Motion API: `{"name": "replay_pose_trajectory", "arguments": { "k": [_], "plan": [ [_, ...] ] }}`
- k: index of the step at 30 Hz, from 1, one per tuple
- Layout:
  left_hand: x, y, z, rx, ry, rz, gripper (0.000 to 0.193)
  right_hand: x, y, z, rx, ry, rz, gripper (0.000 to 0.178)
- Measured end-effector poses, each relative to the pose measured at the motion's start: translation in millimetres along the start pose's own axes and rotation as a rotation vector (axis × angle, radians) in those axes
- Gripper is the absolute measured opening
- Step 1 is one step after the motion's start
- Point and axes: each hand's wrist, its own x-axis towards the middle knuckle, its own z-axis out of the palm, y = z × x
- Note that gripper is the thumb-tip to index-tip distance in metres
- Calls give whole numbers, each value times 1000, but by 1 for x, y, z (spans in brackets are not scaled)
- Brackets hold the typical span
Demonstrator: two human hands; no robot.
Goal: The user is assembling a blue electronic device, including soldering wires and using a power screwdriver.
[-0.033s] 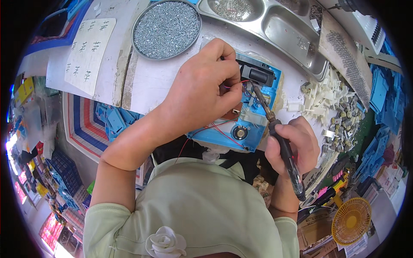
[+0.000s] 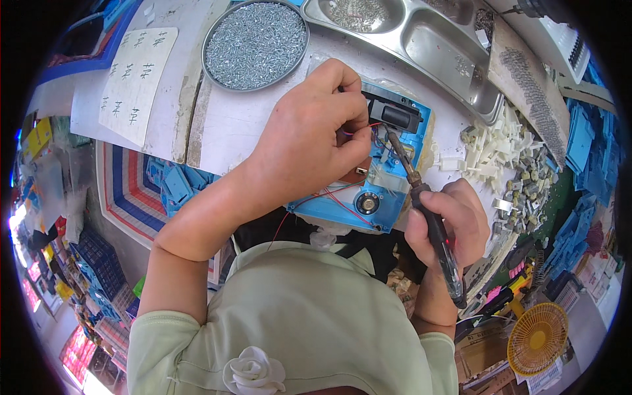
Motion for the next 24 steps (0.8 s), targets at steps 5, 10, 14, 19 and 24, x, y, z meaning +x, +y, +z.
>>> {"name": "replay_pose_trajectory", "arguments": {
  "k": [5,10,14,19,24],
  "plan": [
    [1,0,1,2,5,-1,10,3,4,-3,-96,-61,-116,32],
    [0,-1,3,22,33,36,11,0,6,-9,27,-48,-68,32],
    [0,-1,3,21,33,29,11,2,6,-7,35,-30,-42,28],
    [1,0,3,19,35,24,11,4,8,-7,28,-36,-35,27],
    [1,0,5,33,47,28,12,7,8,-6,17,-58,-20,26]
  ]
}}
